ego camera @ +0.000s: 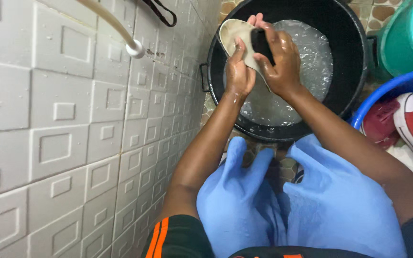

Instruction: The person scrubs a red canvas shoe with a brush in a black bucket of soapy water, rinses it under a tap, and then scrubs the insole separately. The shoe is handled one at a time, with repeated scrubbing and rinsing actions.

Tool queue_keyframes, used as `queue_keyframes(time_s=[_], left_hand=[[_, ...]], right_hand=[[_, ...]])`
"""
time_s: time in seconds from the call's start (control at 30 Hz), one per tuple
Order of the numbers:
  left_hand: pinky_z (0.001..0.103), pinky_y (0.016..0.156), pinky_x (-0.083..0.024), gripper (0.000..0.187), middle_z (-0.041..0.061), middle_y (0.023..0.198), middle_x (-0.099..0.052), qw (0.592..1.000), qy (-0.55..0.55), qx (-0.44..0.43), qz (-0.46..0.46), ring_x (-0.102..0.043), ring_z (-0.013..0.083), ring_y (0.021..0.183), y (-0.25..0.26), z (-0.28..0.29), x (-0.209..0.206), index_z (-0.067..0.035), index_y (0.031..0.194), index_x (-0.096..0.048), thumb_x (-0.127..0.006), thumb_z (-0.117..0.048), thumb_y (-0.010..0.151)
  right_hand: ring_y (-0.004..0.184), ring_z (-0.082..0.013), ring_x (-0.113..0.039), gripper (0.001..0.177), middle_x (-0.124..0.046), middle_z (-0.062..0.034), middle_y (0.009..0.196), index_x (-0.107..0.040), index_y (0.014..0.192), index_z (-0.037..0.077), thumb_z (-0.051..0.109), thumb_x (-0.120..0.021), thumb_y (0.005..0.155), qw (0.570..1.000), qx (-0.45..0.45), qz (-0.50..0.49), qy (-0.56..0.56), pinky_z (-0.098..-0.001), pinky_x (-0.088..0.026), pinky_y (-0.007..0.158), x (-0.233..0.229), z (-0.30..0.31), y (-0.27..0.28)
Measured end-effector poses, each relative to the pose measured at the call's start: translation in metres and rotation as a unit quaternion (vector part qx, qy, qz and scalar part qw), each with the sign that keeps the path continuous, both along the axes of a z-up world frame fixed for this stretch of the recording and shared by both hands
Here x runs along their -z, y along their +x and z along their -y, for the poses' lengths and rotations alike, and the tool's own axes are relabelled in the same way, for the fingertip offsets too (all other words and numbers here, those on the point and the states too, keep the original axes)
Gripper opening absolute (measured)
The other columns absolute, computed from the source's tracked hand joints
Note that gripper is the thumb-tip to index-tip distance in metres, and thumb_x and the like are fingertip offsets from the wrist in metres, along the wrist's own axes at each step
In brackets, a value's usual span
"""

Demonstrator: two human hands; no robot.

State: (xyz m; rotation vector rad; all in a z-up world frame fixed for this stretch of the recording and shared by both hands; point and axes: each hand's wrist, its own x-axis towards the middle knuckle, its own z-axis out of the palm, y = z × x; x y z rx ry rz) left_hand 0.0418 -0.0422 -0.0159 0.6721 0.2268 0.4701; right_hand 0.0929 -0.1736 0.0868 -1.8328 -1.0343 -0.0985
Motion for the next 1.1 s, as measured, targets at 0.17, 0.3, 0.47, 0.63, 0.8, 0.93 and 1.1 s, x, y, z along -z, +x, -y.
queue_keyframes(time_s=[0.17, 0.3, 0.47, 0.63, 0.8, 0.93, 1.1], left_hand=[[0.049, 0.117, -0.045, 0.045, 0.026, 0.141, -0.051, 0.994, -0.046, 0.036, -0.087, -0.049, 0.0358, 0.137, -0.010, 0.025, 0.023, 0.011, 0.147, -0.041, -0.036, -0.026, 0.121], [0.035, 0.127, -0.038, 0.055, 0.015, 0.163, -0.045, 0.998, -0.011, 0.039, 0.048, -0.038, 0.0247, 0.156, -0.011, 0.013, -0.036, 0.005, 0.161, -0.034, -0.034, -0.031, 0.119], [0.038, 0.118, -0.038, 0.050, 0.011, 0.156, -0.045, 0.992, -0.039, 0.018, -0.121, -0.040, 0.0233, 0.148, -0.024, 0.042, -0.030, -0.008, 0.159, -0.027, -0.033, -0.030, 0.114], [0.043, 0.122, -0.036, 0.051, 0.017, 0.153, -0.048, 0.998, -0.038, 0.026, -0.032, -0.045, 0.0283, 0.141, -0.015, 0.018, -0.026, 0.004, 0.157, -0.034, -0.034, -0.026, 0.116], [0.048, 0.119, -0.035, 0.059, 0.022, 0.149, -0.046, 0.978, -0.101, 0.044, -0.178, -0.046, 0.0319, 0.139, -0.026, 0.056, 0.014, 0.007, 0.154, -0.034, -0.029, -0.036, 0.114], [0.043, 0.132, -0.025, 0.064, 0.015, 0.167, -0.035, 0.997, -0.025, 0.044, 0.061, -0.034, 0.0286, 0.156, -0.009, 0.016, -0.013, 0.001, 0.164, -0.028, -0.041, -0.032, 0.111], [0.044, 0.137, -0.019, 0.073, 0.014, 0.173, -0.029, 0.992, 0.023, 0.033, 0.123, -0.025, 0.0290, 0.163, -0.007, -0.017, -0.036, 0.000, 0.166, -0.024, -0.043, -0.045, 0.112]], right_hand=[[0.116, -0.0349, -0.058, 0.070, -0.060, -0.0172, 0.122, -0.044, 0.162, 0.012, 0.057, -0.053, 0.110, 0.999, 0.006, 0.028, -0.041, -0.0491, -0.044, 0.102, 0.015, -0.018, 0.005], [0.119, -0.0355, -0.059, 0.067, -0.061, -0.0173, 0.130, -0.046, 0.161, 0.010, 0.056, -0.054, 0.113, 1.000, 0.013, 0.022, -0.011, -0.0490, -0.044, 0.105, 0.001, 0.006, 0.001], [0.111, -0.0338, -0.060, 0.066, -0.060, -0.0147, 0.119, -0.049, 0.158, 0.011, 0.056, -0.057, 0.108, 1.000, -0.009, 0.008, -0.017, -0.0474, -0.047, 0.100, 0.013, -0.005, -0.005], [0.114, -0.0323, -0.060, 0.066, -0.060, -0.0147, 0.122, -0.049, 0.158, 0.013, 0.053, -0.059, 0.107, 1.000, 0.003, 0.006, -0.002, -0.0472, -0.045, 0.100, 0.002, 0.004, -0.005], [0.115, -0.0346, -0.059, 0.064, -0.059, -0.0148, 0.120, -0.052, 0.158, 0.016, 0.055, -0.061, 0.107, 0.999, -0.023, 0.036, -0.026, -0.0481, -0.045, 0.100, 0.015, -0.005, -0.009], [0.120, -0.0332, -0.060, 0.063, -0.061, -0.0149, 0.130, -0.050, 0.158, 0.017, 0.048, -0.065, 0.105, 0.998, 0.033, 0.029, -0.047, -0.0468, -0.047, 0.103, 0.032, 0.008, -0.001], [0.133, -0.0272, -0.059, 0.062, -0.060, -0.0156, 0.146, -0.041, 0.162, 0.011, 0.035, -0.068, 0.111, 0.941, 0.062, -0.319, 0.099, -0.0431, -0.049, 0.113, 0.139, 0.055, 0.012]])
